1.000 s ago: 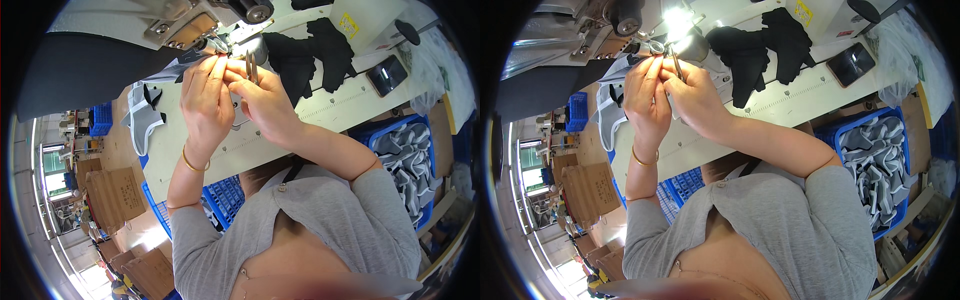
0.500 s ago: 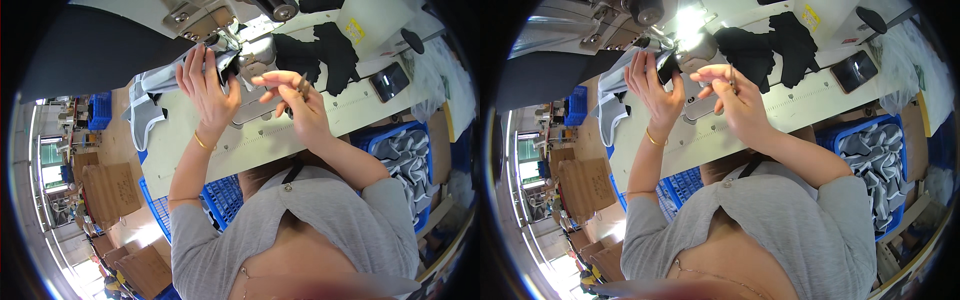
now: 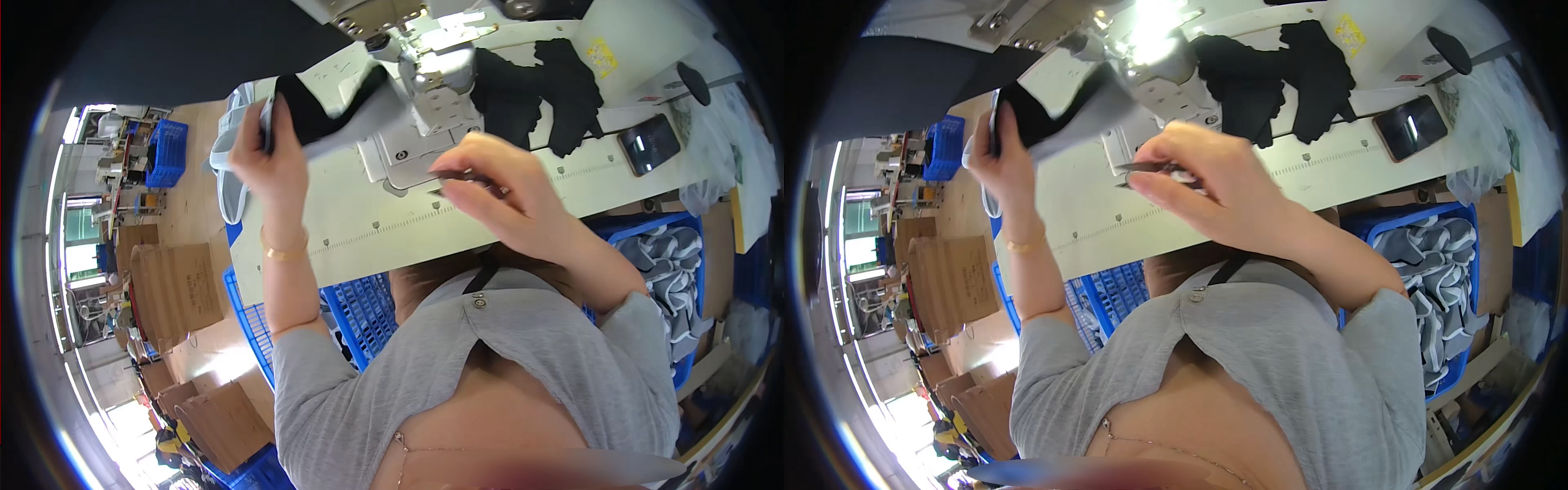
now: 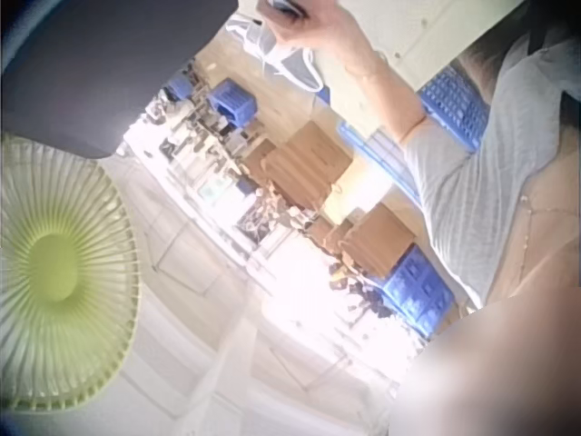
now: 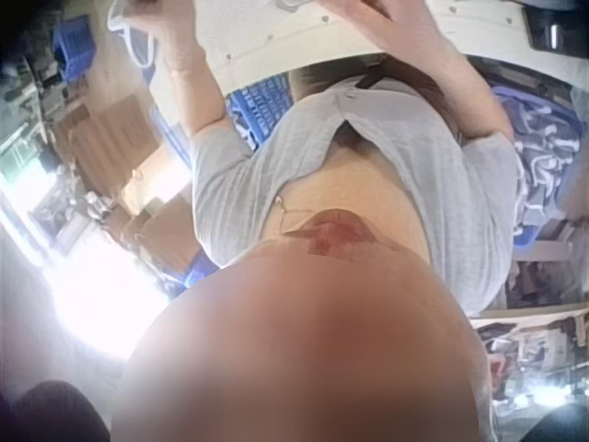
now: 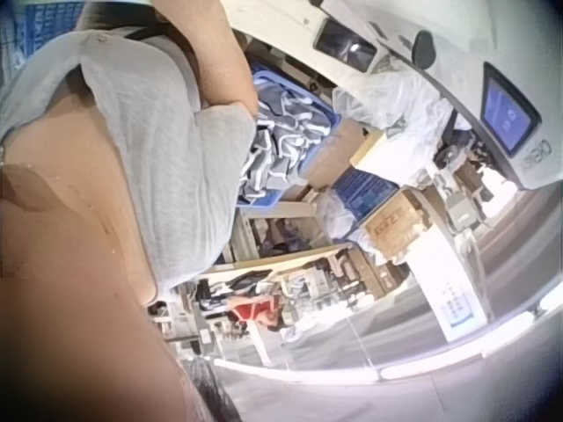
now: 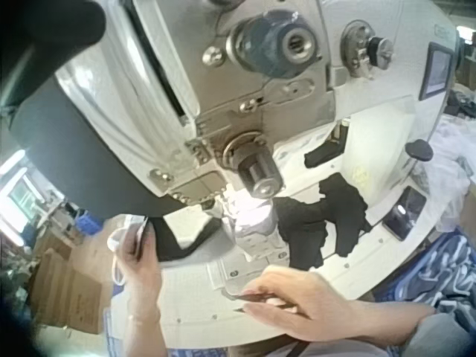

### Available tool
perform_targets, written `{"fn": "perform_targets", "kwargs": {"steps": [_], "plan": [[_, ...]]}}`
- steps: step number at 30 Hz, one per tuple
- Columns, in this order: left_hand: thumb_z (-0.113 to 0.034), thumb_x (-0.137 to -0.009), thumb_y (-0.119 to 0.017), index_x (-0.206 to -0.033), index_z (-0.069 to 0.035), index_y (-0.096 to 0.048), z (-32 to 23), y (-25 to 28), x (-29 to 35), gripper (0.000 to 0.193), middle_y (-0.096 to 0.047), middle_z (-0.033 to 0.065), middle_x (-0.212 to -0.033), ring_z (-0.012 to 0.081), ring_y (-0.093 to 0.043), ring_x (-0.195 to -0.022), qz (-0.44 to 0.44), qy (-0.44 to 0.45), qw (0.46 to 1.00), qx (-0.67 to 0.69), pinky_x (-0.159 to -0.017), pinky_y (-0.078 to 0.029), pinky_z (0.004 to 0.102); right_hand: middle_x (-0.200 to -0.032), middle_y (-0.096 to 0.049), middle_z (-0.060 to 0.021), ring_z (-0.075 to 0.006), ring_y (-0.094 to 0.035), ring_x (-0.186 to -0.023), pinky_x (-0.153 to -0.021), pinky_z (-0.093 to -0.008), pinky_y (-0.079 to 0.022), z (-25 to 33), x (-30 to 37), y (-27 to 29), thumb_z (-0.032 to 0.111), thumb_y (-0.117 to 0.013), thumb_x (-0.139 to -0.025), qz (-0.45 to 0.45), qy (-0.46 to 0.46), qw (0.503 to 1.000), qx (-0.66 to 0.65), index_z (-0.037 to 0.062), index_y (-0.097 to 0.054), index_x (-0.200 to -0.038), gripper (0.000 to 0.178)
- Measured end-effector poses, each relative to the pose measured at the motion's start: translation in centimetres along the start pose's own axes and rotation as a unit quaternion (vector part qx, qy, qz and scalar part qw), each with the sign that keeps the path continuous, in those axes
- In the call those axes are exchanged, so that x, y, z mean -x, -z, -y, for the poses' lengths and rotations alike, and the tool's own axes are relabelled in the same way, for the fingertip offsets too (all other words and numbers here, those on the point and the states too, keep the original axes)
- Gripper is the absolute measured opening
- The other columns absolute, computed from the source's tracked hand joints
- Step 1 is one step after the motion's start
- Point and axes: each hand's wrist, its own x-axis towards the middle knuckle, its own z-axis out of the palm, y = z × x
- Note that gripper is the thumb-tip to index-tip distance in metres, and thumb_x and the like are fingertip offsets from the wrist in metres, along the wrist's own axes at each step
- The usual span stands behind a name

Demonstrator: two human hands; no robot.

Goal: Stitching and trimming black fabric shoe components using an industrial sewing machine.

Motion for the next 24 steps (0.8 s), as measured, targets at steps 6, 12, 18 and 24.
{"fn": "perform_targets", "kwargs": {"steps": [6, 12, 18, 24], "plan": [[-0.009, -0.090, -0.067, -0.098, 0.007, -0.072, -2.8, 3.8, 3.4, 0.018, -0.068, -0.0007, -0.081, 0.0035, -0.056, -0.073, 0.365, 0.299, 0.873, 0.126, -0.064, -0.045, 0.0191, -0.083, -0.055, -0.0057, -0.0195, -0.057, -0.063, -0.057, -0.0314, -0.046, -2.4, -0.4, -1.4, 0.023, -0.074, -0.086, -0.032, 0.119, 0.981, 0.151, 0.0020, -0.065, -0.098, 0.025], [-0.015, -0.086, -0.068, -0.096, 0.006, -0.072, -2.2, 1.3, 4.1, 0.024, -0.071, 0.0055, -0.081, 0.0092, -0.064, -0.067, 0.407, 0.403, 0.787, 0.229, -0.059, -0.050, 0.0209, -0.081, -0.054, -0.0047, -0.0197, -0.059, -0.062, -0.054, -0.0306, -0.049, -5.3, -0.6, -1.9, 0.030, -0.075, -0.082, -0.036, 0.171, 0.944, 0.279, 0.0050, -0.064, -0.091, 0.029], [-0.013, -0.085, -0.067, -0.096, 0.007, -0.071, -2.4, 0.2, 4.5, 0.024, -0.072, 0.0079, -0.083, 0.0111, -0.066, -0.070, 0.425, 0.423, 0.755, 0.267, -0.063, -0.052, 0.0221, -0.079, -0.054, -0.0044, -0.0196, -0.059, -0.061, -0.053, -0.0311, -0.049, -5.9, -0.3, -1.0, 0.030, -0.075, -0.082, -0.026, 0.157, 0.947, 0.278, 0.0047, -0.063, -0.089, 0.028], [-0.014, -0.084, -0.068, -0.100, 0.006, -0.072, -2.5, 0.0, 4.2, 0.026, -0.072, 0.0082, -0.087, 0.0117, -0.067, -0.075, 0.460, 0.426, 0.732, 0.266, -0.067, -0.053, 0.0228, -0.078, -0.054, -0.0044, -0.0203, -0.059, -0.060, -0.052, -0.0308, -0.049, -6.2, -0.6, -0.4, 0.031, -0.072, -0.084, 0.012, 0.201, 0.941, 0.273, 0.0053, -0.064, -0.088, 0.028]]}}
